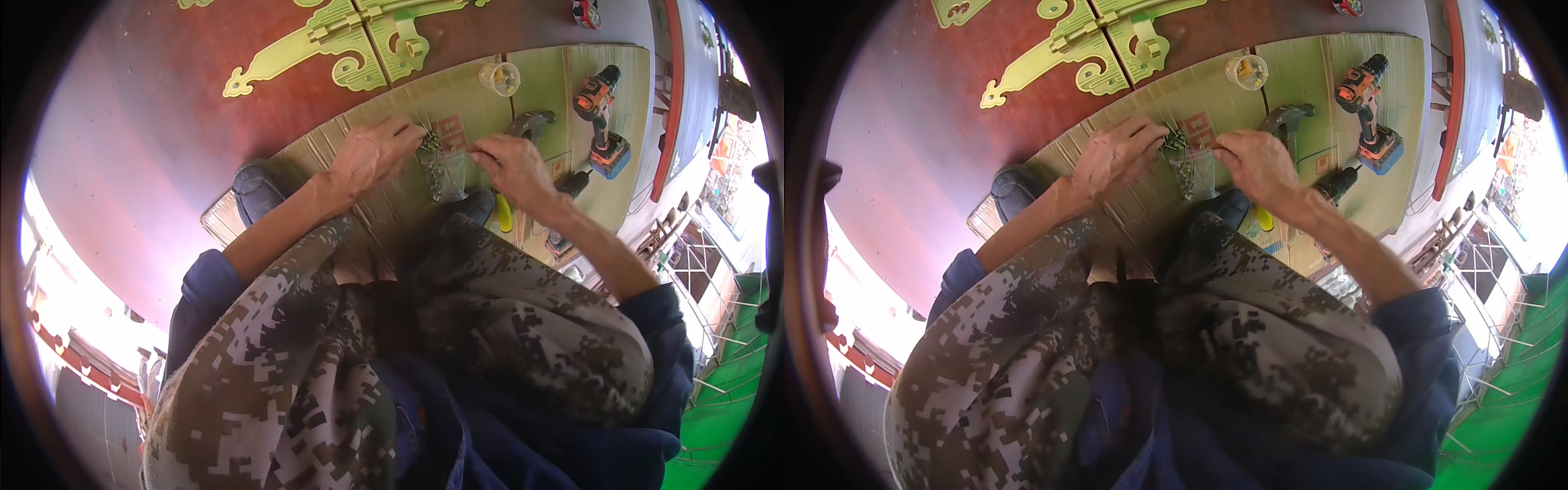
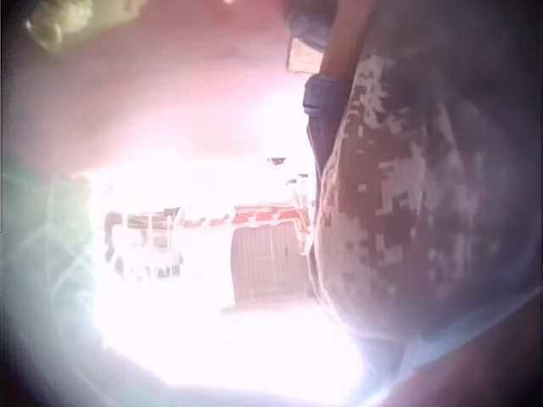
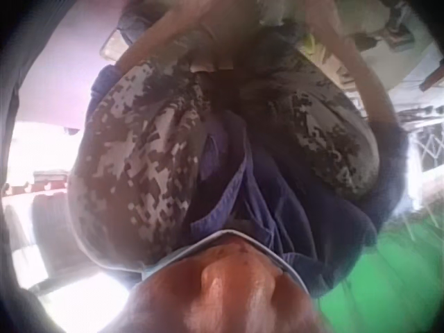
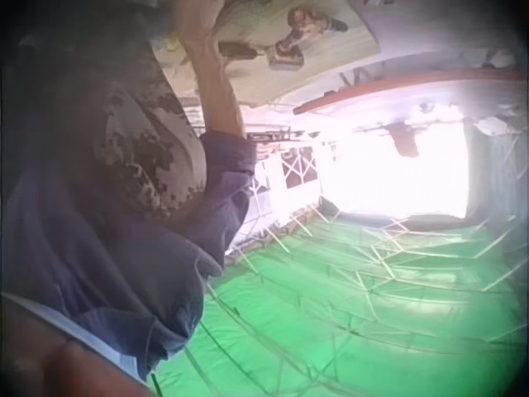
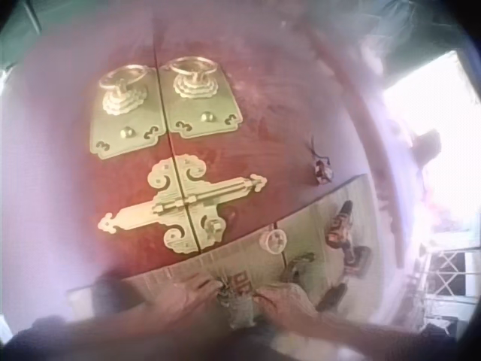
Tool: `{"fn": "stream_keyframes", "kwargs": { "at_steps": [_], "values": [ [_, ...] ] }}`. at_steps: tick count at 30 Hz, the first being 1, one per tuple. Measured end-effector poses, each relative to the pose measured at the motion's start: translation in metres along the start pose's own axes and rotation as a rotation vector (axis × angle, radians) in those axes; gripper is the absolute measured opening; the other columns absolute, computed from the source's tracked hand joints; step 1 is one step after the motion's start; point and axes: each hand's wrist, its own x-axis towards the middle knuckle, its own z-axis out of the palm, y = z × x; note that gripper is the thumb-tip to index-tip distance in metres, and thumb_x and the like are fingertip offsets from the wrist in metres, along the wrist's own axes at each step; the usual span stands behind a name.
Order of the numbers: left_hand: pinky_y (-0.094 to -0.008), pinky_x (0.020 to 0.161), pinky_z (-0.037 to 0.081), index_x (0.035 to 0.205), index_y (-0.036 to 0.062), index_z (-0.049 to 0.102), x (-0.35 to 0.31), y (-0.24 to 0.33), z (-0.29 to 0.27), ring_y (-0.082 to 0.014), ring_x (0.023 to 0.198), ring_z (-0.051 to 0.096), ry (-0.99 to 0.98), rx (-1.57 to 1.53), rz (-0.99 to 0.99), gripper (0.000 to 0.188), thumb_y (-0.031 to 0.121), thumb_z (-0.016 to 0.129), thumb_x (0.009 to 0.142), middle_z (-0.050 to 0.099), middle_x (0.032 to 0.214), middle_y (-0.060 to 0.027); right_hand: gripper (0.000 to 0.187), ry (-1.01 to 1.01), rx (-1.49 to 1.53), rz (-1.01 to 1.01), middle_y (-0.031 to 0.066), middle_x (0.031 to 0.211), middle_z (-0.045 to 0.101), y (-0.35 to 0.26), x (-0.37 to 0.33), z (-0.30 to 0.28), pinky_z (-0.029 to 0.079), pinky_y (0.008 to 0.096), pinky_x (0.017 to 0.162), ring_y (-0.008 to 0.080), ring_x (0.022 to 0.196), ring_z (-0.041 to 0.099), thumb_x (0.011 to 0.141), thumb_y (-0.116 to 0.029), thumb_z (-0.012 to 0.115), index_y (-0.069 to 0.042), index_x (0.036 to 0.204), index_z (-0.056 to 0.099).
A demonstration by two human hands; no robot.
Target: The person installs a decorative brass door latch on a red wooden door. They position the latch, insert screws, and tighten them with a yellow screwdriver, then test the latch mechanism.
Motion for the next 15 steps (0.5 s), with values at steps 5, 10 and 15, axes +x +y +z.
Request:
{"fn": "stream_keyframes", "kwargs": {
  "at_steps": [5, 10, 15],
  "values": [
    [-0.0406, 0.070, 0.058, 0.111, 0.0052, 0.067, -0.004, 0.014, -0.017, -0.0329, 0.084, 0.068, 0.056, 0.034, -0.104, 0.021, 0.004, 0.070, 0.090, 0.065, 0.094, -0.0118, 0.017, 0.158, -0.094, 0.068, 0.0172, 0.097, 0.067, 0.006, 0.005, 0.057, 0.053, 0.0502, 0.072, 0.0409, 0.087, 0.067, 0.091, -0.014, 0.070, -0.007, 0.105, 0.065],
    [-0.0413, 0.069, 0.058, 0.110, 0.0059, 0.068, -0.015, 0.018, -0.031, -0.0340, 0.084, 0.069, 0.124, 0.016, -0.200, 0.020, 0.002, 0.070, 0.090, 0.067, 0.096, -0.0120, 0.013, 0.198, -0.084, -0.012, 0.0176, 0.092, 0.066, 0.006, 0.010, 0.057, 0.053, 0.0503, 0.070, 0.0412, 0.082, 0.066, 0.090, -0.013, 0.071, -0.004, 0.098, 0.063],
    [-0.0377, 0.073, 0.058, 0.117, 0.0059, 0.068, -0.002, 0.034, -0.046, -0.0290, 0.084, 0.070, 0.134, -0.285, -0.252, 0.029, 0.004, 0.074, 0.089, 0.068, 0.099, -0.0121, 0.016, 0.272, 0.485, 0.081, 0.0102, 0.082, 0.068, -0.021, 0.023, 0.029, 0.050, 0.0338, 0.061, 0.0195, 0.060, 0.061, 0.097, -0.016, 0.070, -0.001, 0.101, 0.073]
  ]
}}
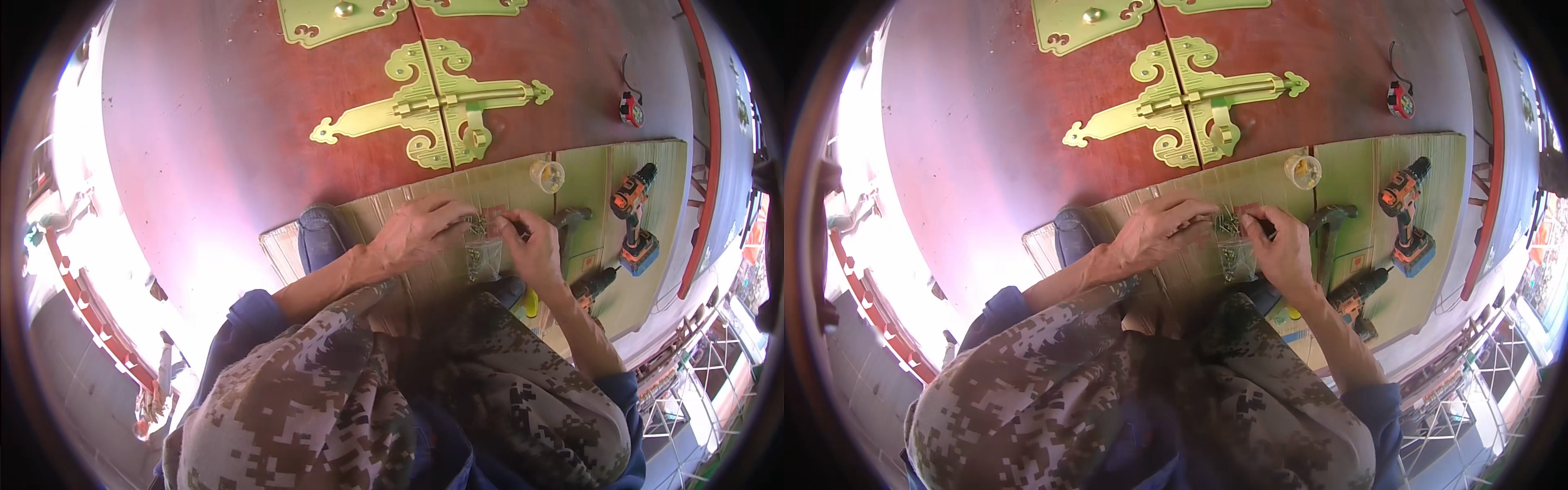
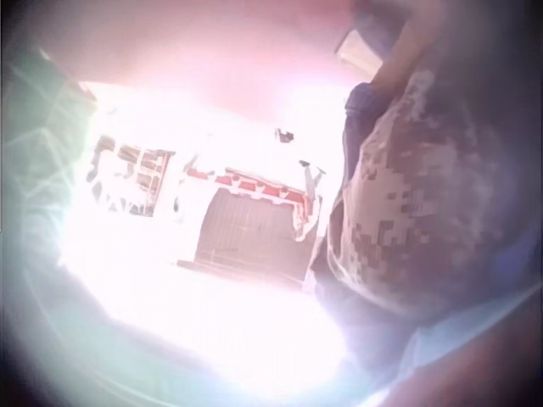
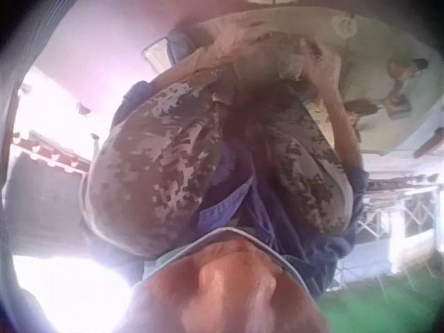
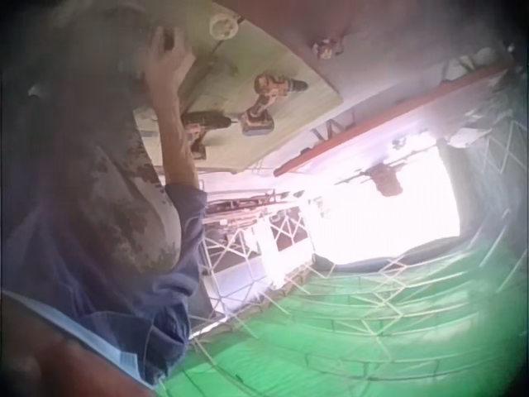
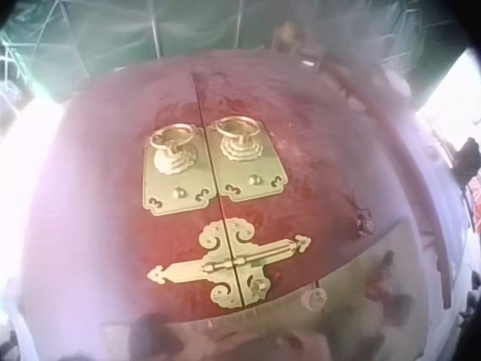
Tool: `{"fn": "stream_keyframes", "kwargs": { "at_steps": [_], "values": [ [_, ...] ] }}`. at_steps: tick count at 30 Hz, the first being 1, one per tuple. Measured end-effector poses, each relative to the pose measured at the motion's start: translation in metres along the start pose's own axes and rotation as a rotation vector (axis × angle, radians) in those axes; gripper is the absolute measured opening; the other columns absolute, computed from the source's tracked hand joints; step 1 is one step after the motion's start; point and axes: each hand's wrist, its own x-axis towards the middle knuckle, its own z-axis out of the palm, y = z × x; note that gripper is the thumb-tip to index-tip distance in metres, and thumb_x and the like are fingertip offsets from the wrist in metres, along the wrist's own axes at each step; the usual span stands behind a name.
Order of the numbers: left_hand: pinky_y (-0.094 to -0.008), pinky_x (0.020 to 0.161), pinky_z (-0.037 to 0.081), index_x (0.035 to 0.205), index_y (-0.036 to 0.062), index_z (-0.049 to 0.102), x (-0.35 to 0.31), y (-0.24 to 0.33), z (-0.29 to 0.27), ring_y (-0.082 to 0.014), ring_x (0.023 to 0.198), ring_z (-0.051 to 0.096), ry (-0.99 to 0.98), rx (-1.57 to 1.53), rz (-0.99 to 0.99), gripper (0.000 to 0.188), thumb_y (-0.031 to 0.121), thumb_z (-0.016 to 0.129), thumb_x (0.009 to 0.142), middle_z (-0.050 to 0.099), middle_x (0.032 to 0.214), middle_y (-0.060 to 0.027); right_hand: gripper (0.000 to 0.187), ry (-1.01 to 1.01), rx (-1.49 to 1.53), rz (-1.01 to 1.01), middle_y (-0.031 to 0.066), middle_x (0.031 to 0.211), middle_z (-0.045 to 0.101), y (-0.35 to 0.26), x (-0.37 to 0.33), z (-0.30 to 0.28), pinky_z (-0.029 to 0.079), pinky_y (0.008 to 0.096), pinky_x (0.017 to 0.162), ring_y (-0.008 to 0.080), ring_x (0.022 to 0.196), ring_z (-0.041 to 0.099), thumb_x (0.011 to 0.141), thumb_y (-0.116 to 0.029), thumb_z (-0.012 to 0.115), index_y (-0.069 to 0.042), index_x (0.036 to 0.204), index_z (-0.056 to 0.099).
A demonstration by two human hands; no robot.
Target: The person installs a decorative brass door latch on a red wooden door. They position the latch, insert screws, and tighten them with a yellow screwdriver, then test the latch mechanism.
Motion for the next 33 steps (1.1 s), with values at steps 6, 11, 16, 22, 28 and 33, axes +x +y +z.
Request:
{"fn": "stream_keyframes", "kwargs": {
  "at_steps": [6, 11, 16, 22, 28, 33],
  "values": [
    [-0.0347, 0.074, 0.057, 0.116, 0.0051, 0.072, 0.023, 0.016, -0.029, -0.0242, 0.085, 0.070, 0.109, -0.168, -0.008, 0.029, 0.004, 0.077, 0.087, 0.069, 0.100, -0.0114, 0.025, -0.194, 0.802, 0.436, -0.0009, 0.085, 0.066, -0.059, 0.023, 0.014, 0.045, 0.0244, 0.059, 0.0056, 0.070, 0.054, 0.103, -0.023, 0.066, 0.001, 0.108, 0.074],
    [-0.0325, 0.074, 0.057, 0.109, 0.0042, 0.075, 0.021, 0.009, -0.046, -0.0231, 0.085, 0.071, 0.043, -0.102, -0.084, 0.021, 0.003, 0.077, 0.088, 0.071, 0.097, -0.0109, 0.027, -0.275, 0.747, 0.416, 0.0012, 0.088, 0.067, -0.061, 0.031, 0.022, 0.047, 0.0245, 0.062, 0.0067, 0.074, 0.057, 0.105, -0.023, 0.064, 0.001, 0.113, 0.073],
    [-0.0358, 0.074, 0.055, 0.107, 0.0051, 0.077, 0.063, -0.021, -0.080, -0.0247, 0.084, 0.068, 0.396, 0.167, -0.066, 0.018, 0.007, 0.076, 0.089, 0.069, 0.093, -0.0099, 0.029, -0.186, 0.581, 0.389, 0.0030, 0.087, 0.068, -0.062, 0.011, 0.019, 0.049, 0.0245, 0.067, 0.0078, 0.076, 0.060, 0.106, -0.023, 0.061, 0.002, 0.114, 0.072],
    [-0.0386, 0.077, 0.052, 0.101, 0.0074, 0.079, 0.110, -0.098, -0.104, -0.0257, 0.088, 0.062, 0.530, 0.519, 0.084, 0.016, 0.008, 0.077, 0.085, 0.067, 0.095, -0.0062, 0.035, -0.364, 0.430, 0.433, 0.0091, 0.090, 0.070, -0.016, -0.053, 0.048, 0.050, 0.0311, 0.076, 0.0154, 0.083, 0.063, 0.102, -0.028, 0.063, 0.005, 0.113, 0.070],
    [-0.0390, 0.077, 0.052, 0.103, 0.0097, 0.080, 0.107, -0.114, -0.094, -0.0251, 0.086, 0.061, 0.541, 0.602, 0.123, 0.019, 0.007, 0.078, 0.084, 0.066, 0.096, -0.0048, 0.036, -0.333, 0.514, 0.565, 0.0126, 0.095, 0.071, -0.016, -0.076, 0.041, 0.050, 0.0332, 0.082, 0.0180, 0.089, 0.064, 0.101, -0.029, 0.063, 0.004, 0.113, 0.071],
    [-0.0387, 0.076, 0.051, 0.103, 0.0103, 0.081, 0.109, -0.112, -0.096, -0.0246, 0.085, 0.060, 0.538, 0.683, 0.167, 0.019, 0.006, 0.078, 0.085, 0.065, 0.094, -0.0049, 0.036, -0.358, 0.605, 0.567, 0.0109, 0.094, 0.071, 0.004, -0.085, 0.046, 0.050, 0.0324, 0.080, 0.0174, 0.087, 0.063, 0.101, -0.029, 0.063, 0.004, 0.113, 0.071]
  ]
}}
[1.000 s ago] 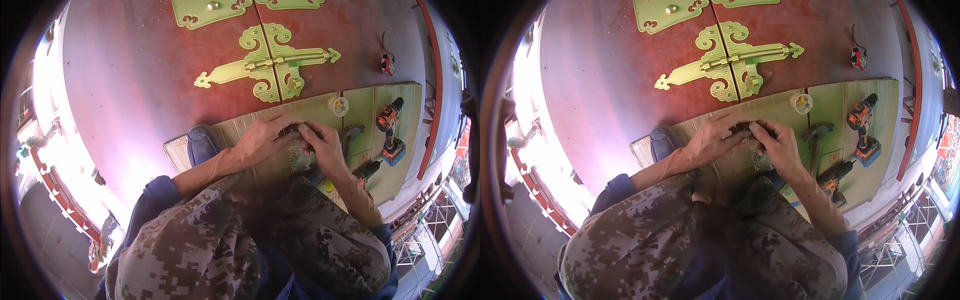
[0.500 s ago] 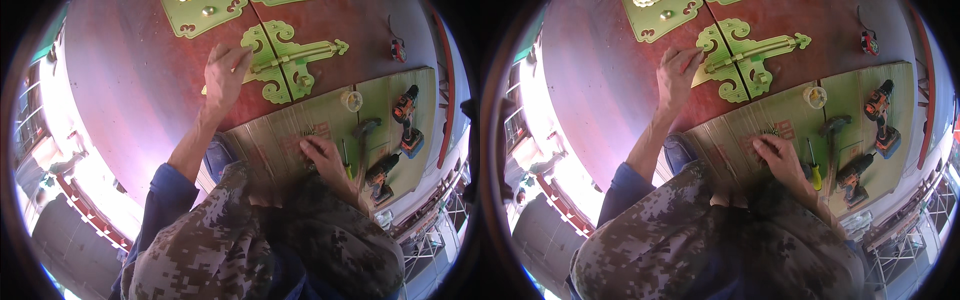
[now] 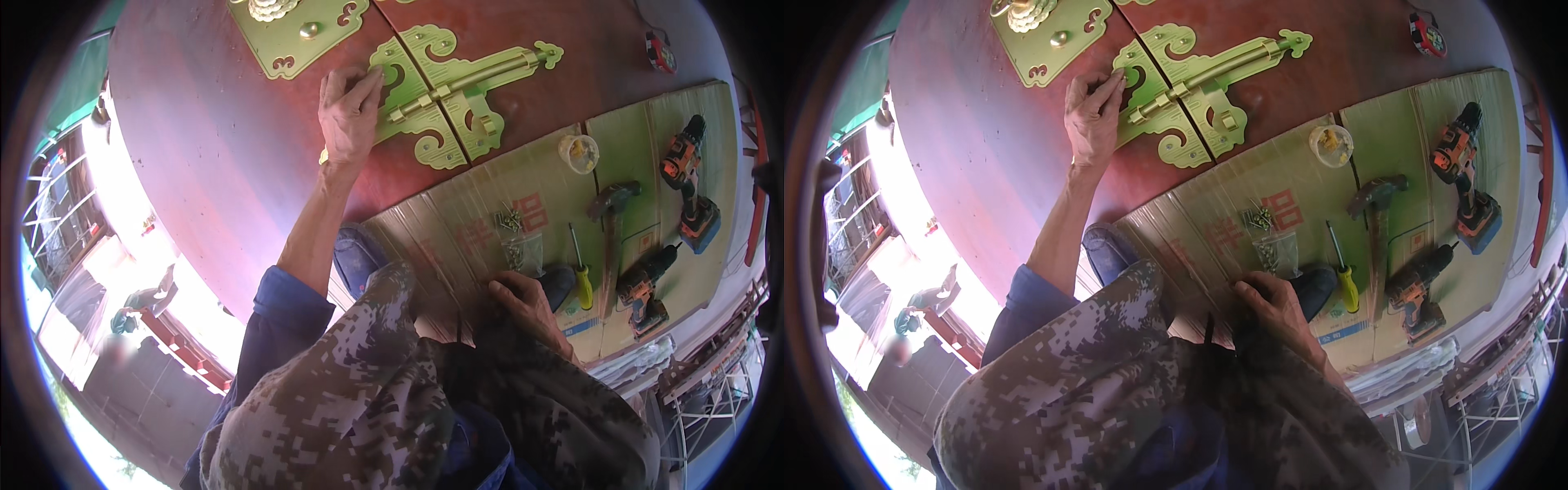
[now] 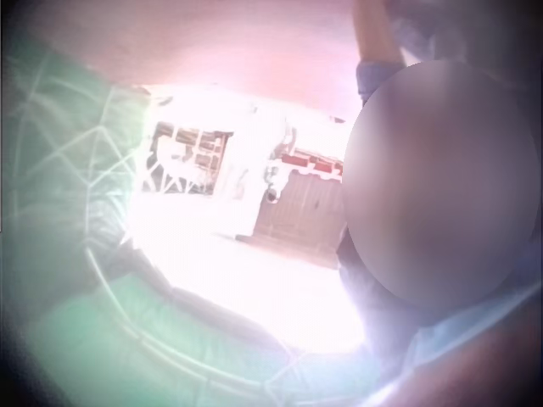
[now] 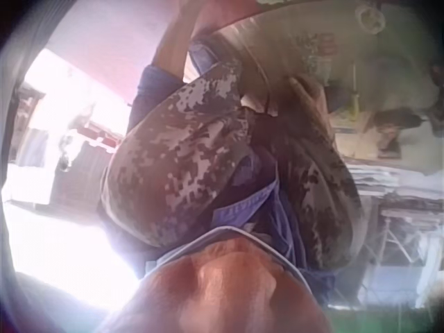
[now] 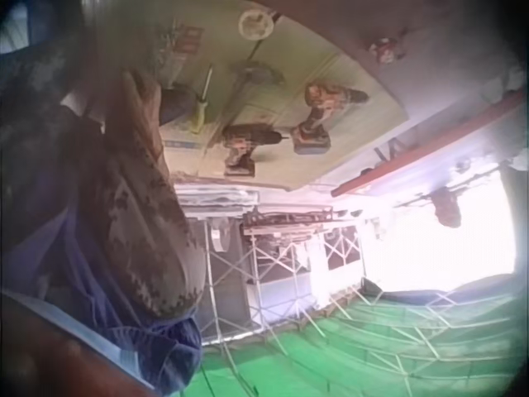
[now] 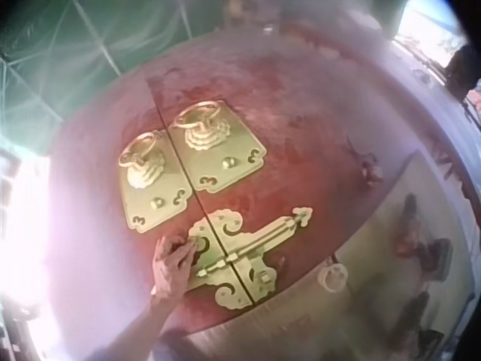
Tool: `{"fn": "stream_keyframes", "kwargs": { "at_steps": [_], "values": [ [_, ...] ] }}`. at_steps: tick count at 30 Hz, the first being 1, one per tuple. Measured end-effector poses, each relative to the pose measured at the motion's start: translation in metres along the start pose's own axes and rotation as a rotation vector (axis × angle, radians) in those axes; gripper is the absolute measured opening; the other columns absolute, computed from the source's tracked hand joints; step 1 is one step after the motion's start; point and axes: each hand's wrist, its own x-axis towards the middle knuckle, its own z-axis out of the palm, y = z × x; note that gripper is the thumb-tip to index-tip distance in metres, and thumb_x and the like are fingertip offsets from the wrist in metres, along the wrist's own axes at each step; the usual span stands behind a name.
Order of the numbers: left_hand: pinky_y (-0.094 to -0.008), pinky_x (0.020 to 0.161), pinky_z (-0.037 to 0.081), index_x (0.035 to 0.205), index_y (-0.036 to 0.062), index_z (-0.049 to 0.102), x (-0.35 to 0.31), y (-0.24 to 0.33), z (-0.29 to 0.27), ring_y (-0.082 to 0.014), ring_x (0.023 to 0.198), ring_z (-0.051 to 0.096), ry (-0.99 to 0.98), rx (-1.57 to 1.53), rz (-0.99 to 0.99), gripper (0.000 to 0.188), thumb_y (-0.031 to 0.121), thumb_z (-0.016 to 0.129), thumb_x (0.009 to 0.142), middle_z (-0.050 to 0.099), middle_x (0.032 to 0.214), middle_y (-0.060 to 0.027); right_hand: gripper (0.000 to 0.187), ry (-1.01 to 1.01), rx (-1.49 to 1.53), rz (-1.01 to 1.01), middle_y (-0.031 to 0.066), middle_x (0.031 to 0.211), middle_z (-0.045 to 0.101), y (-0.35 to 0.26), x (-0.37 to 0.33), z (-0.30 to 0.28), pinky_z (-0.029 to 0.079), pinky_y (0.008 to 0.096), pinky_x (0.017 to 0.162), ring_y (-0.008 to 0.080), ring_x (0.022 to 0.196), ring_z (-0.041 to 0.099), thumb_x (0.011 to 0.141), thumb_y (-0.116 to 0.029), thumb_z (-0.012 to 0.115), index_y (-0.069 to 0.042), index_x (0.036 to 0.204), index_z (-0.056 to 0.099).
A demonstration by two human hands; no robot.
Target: The person installs a decorative brass door latch on a red wooden door. They position the latch, insert screws, and tighten them with a yellow screwdriver, then test the latch mechanism.
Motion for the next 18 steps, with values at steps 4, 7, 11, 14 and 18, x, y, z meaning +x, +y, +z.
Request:
{"fn": "stream_keyframes", "kwargs": {
  "at_steps": [4, 7, 11, 14, 18],
  "values": [
    [-0.0383, 0.076, 0.051, 0.104, 0.0107, 0.081, -0.001, 0.005, 0.001, -0.0245, 0.084, 0.060, -0.031, 0.050, 0.010, 0.020, 0.007, 0.079, 0.085, 0.064, 0.093, -0.0049, 0.036, 0.011, 0.038, 0.046, 0.0086, 0.090, 0.069, 0.000, -0.007, -0.006, 0.050, 0.0319, 0.077, 0.0155, 0.083, 0.062, 0.102, -0.028, 0.062, 0.004, 0.115, 0.071],
    [-0.0383, 0.076, 0.052, 0.104, 0.0107, 0.081, 0.002, 0.005, -0.003, -0.0243, 0.085, 0.060, -0.077, 0.040, -0.043, 0.020, 0.007, 0.079, 0.085, 0.064, 0.093, -0.0049, 0.036, 0.020, 0.073, 0.055, 0.0079, 0.089, 0.069, 0.003, -0.007, -0.007, 0.050, 0.0314, 0.075, 0.0141, 0.081, 0.061, 0.102, -0.027, 0.062, 0.005, 0.116, 0.070],
    [-0.0388, 0.077, 0.053, 0.108, 0.0104, 0.079, 0.003, 0.006, -0.006, -0.0257, 0.085, 0.062, -0.097, 0.008, -0.040, 0.023, 0.008, 0.079, 0.085, 0.065, 0.095, -0.0058, 0.035, 0.041, 0.152, 0.065, 0.0076, 0.089, 0.069, 0.003, -0.015, -0.009, 0.050, 0.0310, 0.075, 0.0135, 0.081, 0.061, 0.102, -0.026, 0.062, 0.005, 0.116, 0.069],
    [-0.0400, 0.078, 0.053, 0.106, 0.0091, 0.076, 0.008, 0.013, -0.013, -0.0269, 0.086, 0.063, -0.135, -0.041, -0.111, 0.021, 0.010, 0.079, 0.085, 0.067, 0.095, -0.0070, 0.034, 0.117, 0.173, 0.049, 0.0072, 0.088, 0.069, 0.010, -0.019, -0.011, 0.050, 0.0310, 0.075, 0.0136, 0.081, 0.061, 0.102, -0.026, 0.063, 0.005, 0.114, 0.070],
    [-0.0419, 0.078, 0.052, 0.097, 0.0072, 0.071, 0.017, 0.017, -0.013, -0.0272, 0.084, 0.063, -0.203, -0.014, -0.138, 0.013, 0.013, 0.078, 0.086, 0.067, 0.091, -0.0075, 0.031, 0.222, 0.073, -0.031, 0.0063, 0.086, 0.069, 0.034, -0.024, -0.011, 0.050, 0.0297, 0.071, 0.0131, 0.078, 0.061, 0.102, -0.025, 0.063, 0.004, 0.111, 0.070]
  ]
}}
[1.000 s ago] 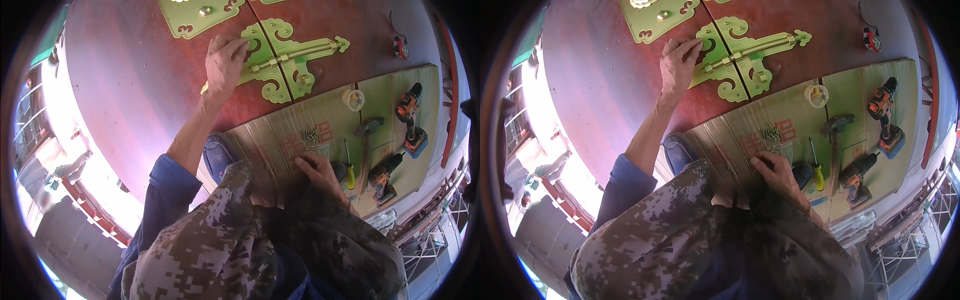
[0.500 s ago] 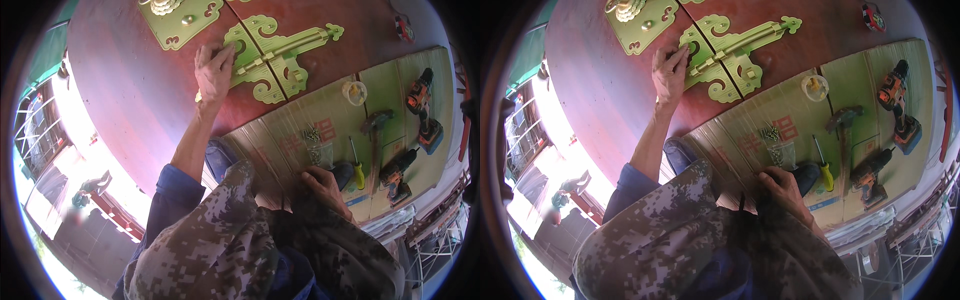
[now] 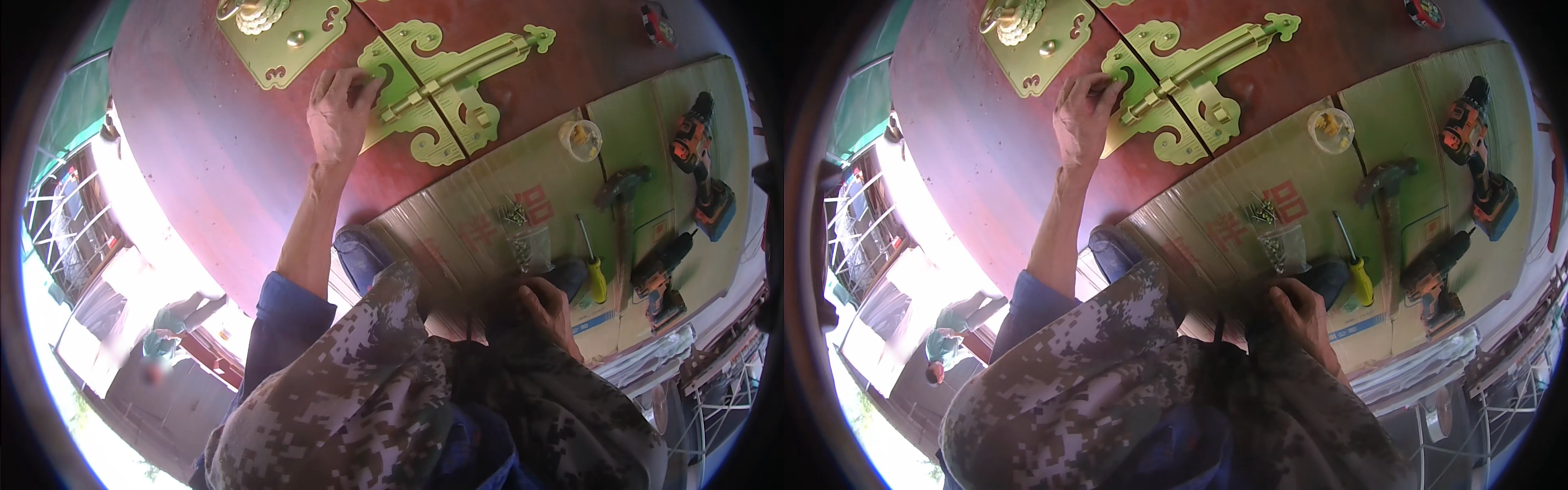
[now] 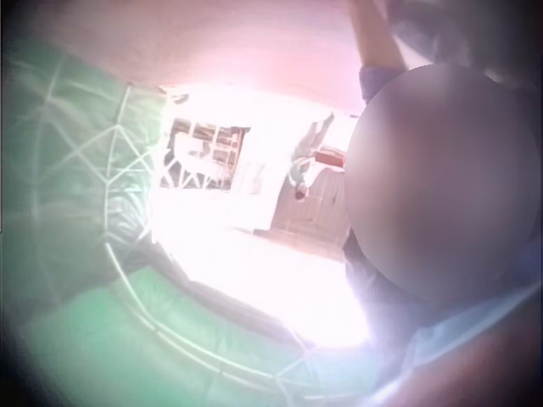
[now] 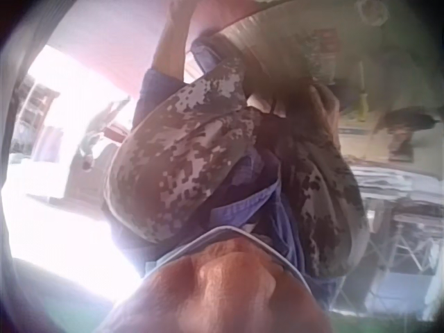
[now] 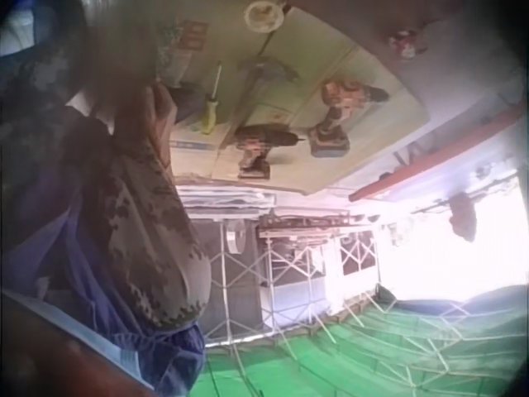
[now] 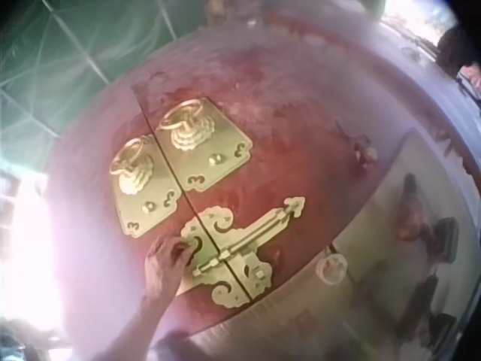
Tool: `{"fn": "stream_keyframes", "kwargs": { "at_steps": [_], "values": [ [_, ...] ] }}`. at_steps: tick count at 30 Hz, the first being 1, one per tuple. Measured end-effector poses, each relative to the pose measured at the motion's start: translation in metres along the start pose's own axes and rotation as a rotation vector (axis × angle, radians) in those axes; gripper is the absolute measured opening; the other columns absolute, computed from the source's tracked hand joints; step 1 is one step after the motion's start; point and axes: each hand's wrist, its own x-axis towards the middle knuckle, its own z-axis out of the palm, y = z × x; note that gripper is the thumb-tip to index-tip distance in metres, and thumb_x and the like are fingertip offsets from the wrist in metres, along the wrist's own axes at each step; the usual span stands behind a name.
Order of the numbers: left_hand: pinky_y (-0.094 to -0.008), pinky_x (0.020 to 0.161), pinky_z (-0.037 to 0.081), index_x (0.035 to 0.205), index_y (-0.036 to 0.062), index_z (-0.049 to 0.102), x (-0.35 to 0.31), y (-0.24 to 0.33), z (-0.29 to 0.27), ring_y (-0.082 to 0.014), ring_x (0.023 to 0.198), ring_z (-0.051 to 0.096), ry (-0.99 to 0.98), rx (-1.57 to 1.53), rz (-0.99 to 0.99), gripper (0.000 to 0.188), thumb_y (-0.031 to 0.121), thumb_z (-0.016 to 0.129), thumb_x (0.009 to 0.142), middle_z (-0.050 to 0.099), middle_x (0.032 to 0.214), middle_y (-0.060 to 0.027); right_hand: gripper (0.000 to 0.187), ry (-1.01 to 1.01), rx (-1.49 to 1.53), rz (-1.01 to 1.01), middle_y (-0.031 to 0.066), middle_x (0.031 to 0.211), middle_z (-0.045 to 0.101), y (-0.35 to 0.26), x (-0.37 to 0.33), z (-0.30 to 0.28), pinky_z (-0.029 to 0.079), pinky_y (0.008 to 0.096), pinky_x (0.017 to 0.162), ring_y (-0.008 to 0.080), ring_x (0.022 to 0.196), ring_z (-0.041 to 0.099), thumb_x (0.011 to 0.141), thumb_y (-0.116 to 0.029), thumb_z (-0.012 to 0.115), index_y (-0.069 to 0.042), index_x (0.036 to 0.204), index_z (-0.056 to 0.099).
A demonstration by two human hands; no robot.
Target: The person installs a decorative brass door latch on a red wooden door. They position the latch, insert screws, and tighten them with a yellow screwdriver, then test the latch mechanism.
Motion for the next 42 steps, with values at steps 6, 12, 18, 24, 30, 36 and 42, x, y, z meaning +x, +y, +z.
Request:
{"fn": "stream_keyframes", "kwargs": {
  "at_steps": [6, 12, 18, 24, 30, 36, 42],
  "values": [
    [-0.0423, 0.078, 0.051, 0.093, 0.0067, 0.071, 0.002, -0.003, 0.002, -0.0277, 0.082, 0.063, 0.008, 0.056, 0.072, 0.009, 0.011, 0.076, 0.087, 0.067, 0.087, -0.0070, 0.029, -0.024, 0.105, 0.077, 0.0059, 0.083, 0.069, 0.003, 0.002, 0.000, 0.048, 0.0277, 0.064, 0.0125, 0.070, 0.060, 0.102, -0.023, 0.062, 0.004, 0.110, 0.069],
    [-0.0395, 0.079, 0.054, 0.095, 0.0079, 0.075, -0.002, -0.005, 0.003, -0.0272, 0.086, 0.065, 0.098, 0.096, 0.186, 0.009, 0.006, 0.074, 0.087, 0.069, 0.090, -0.0054, 0.030, -0.031, 0.106, 0.083, 0.0055, 0.082, 0.067, -0.002, 0.003, 0.000, 0.048, 0.0280, 0.064, 0.0128, 0.069, 0.059, 0.102, -0.023, 0.062, 0.004, 0.110, 0.068],
    [-0.0388, 0.080, 0.054, 0.098, 0.0086, 0.076, -0.002, -0.004, 0.003, -0.0266, 0.087, 0.066, 0.086, 0.090, 0.177, 0.012, 0.005, 0.074, 0.087, 0.070, 0.091, -0.0048, 0.029, -0.003, 0.131, 0.126, 0.0055, 0.081, 0.067, -0.002, 0.003, 0.001, 0.048, 0.0279, 0.064, 0.0130, 0.069, 0.059, 0.102, -0.023, 0.061, 0.004, 0.110, 0.069],
    [-0.0388, 0.080, 0.054, 0.097, 0.0088, 0.076, 0.000, -0.005, 0.000, -0.0264, 0.087, 0.066, 0.050, 0.074, 0.175, 0.011, 0.005, 0.074, 0.087, 0.071, 0.091, -0.0049, 0.030, -0.013, 0.144, 0.121, 0.0061, 0.081, 0.068, 0.000, 0.004, 0.000, 0.049, 0.0287, 0.064, 0.0138, 0.069, 0.060, 0.102, -0.023, 0.061, 0.004, 0.111, 0.069],
    [-0.0396, 0.081, 0.053, 0.099, 0.0086, 0.075, 0.000, -0.006, -0.002, -0.0274, 0.089, 0.066, 0.032, 0.062, 0.182, 0.012, 0.006, 0.074, 0.087, 0.071, 0.093, -0.0061, 0.029, -0.029, 0.110, 0.084, 0.0069, 0.082, 0.068, 0.005, 0.006, 0.000, 0.050, 0.0297, 0.066, 0.0146, 0.071, 0.062, 0.103, -0.022, 0.060, 0.005, 0.109, 0.068],
    [-0.0381, 0.080, 0.054, 0.105, 0.0060, 0.075, -0.002, 0.001, 0.000, -0.0255, 0.087, 0.067, 0.003, 0.012, 0.052, 0.016, 0.011, 0.076, 0.090, 0.070, 0.094, -0.0093, 0.029, -0.027, 0.136, 0.077, 0.0070, 0.082, 0.068, 0.009, 0.005, -0.004, 0.050, 0.0296, 0.066, 0.0146, 0.070, 0.062, 0.104, -0.022, 0.059, 0.005, 0.109, 0.067],
    [-0.0467, 0.080, 0.051, 0.091, 0.0045, 0.068, 0.003, 0.002, 0.009, -0.0322, 0.086, 0.063, 0.062, 0.050, 0.057, 0.010, 0.010, 0.075, 0.086, 0.068, 0.088, -0.0106, 0.028, -0.038, 0.070, 0.057, 0.0088, 0.081, 0.068, -0.003, 0.009, -0.009, 0.051, 0.0315, 0.067, 0.0164, 0.072, 0.063, 0.103, -0.021, 0.060, 0.006, 0.106, 0.068]
  ]
}}
